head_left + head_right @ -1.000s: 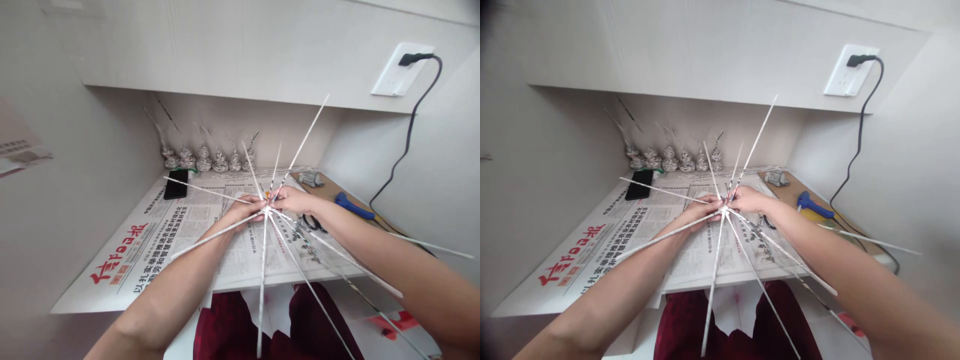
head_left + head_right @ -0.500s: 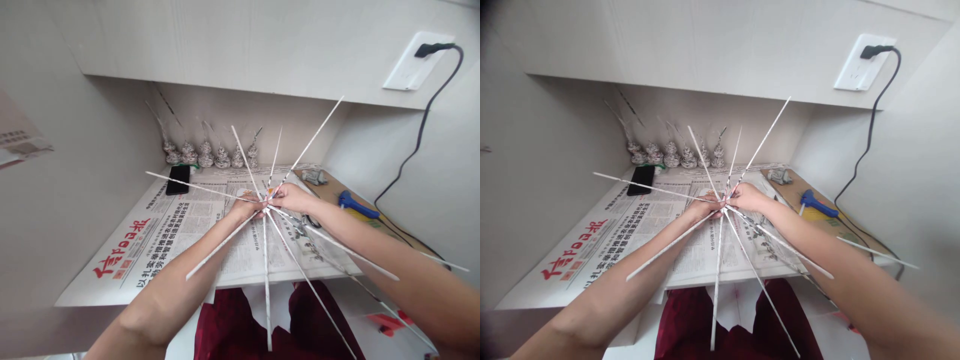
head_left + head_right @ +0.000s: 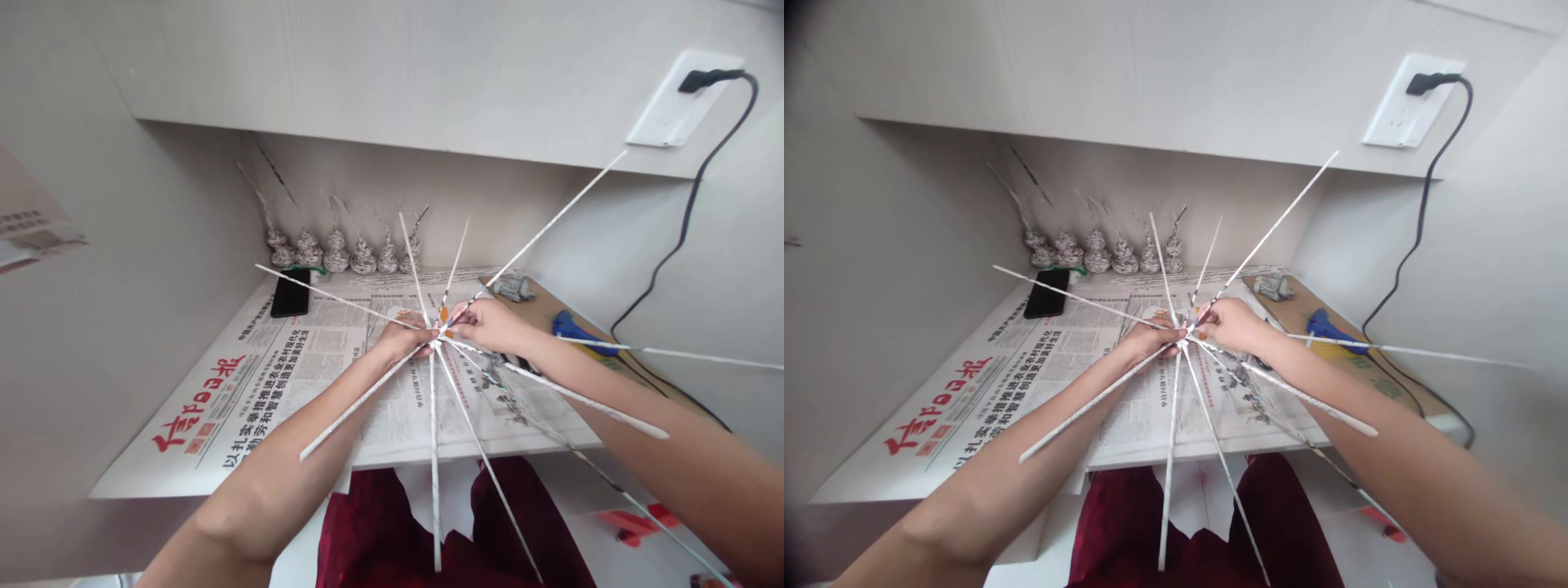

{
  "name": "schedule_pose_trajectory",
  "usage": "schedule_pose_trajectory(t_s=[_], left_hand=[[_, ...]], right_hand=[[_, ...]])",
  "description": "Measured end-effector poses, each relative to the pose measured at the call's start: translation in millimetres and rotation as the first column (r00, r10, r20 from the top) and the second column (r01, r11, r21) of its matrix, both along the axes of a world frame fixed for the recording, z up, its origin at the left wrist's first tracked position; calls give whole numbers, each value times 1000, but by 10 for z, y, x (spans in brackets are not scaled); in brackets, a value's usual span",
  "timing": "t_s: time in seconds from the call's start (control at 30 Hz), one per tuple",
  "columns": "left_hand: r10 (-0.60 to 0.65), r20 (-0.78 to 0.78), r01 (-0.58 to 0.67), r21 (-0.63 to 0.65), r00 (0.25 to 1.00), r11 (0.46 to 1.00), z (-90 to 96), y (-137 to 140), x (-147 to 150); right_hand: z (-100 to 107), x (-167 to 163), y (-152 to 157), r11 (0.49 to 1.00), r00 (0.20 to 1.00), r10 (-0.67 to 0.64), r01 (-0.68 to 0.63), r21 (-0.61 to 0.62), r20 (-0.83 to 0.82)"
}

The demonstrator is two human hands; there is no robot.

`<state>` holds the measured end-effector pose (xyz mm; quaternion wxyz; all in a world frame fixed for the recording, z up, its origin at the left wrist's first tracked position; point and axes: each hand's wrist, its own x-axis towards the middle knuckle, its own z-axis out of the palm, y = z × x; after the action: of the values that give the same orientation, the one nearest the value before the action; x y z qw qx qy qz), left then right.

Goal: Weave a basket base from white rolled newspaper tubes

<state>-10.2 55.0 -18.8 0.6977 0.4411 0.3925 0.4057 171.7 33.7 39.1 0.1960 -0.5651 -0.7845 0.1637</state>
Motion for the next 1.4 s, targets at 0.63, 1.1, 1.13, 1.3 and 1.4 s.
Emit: schedule_pose_trajectory(t_s=[0.63,1.1,1.13,1.3,1.4], left_hand=[[-117,-52,119,37,992,992,1,-49,-19],[-207,-92,217,122,974,968,-9,-75,-24],[-203,-95,214,119,975,970,-3,-82,-23],[-160,-137,176,117,978,977,12,-99,-12],[-144,-163,168,141,976,976,14,-98,-6]], right_hand=[[232,66,-116,736,941,-208,-30,-676,-268],[254,-120,-176,855,988,-144,154,-495,59],[262,-117,-179,878,987,-123,156,-453,102],[304,-209,-269,972,935,-117,177,-153,336],[304,-262,-320,981,905,-140,180,-66,401]])
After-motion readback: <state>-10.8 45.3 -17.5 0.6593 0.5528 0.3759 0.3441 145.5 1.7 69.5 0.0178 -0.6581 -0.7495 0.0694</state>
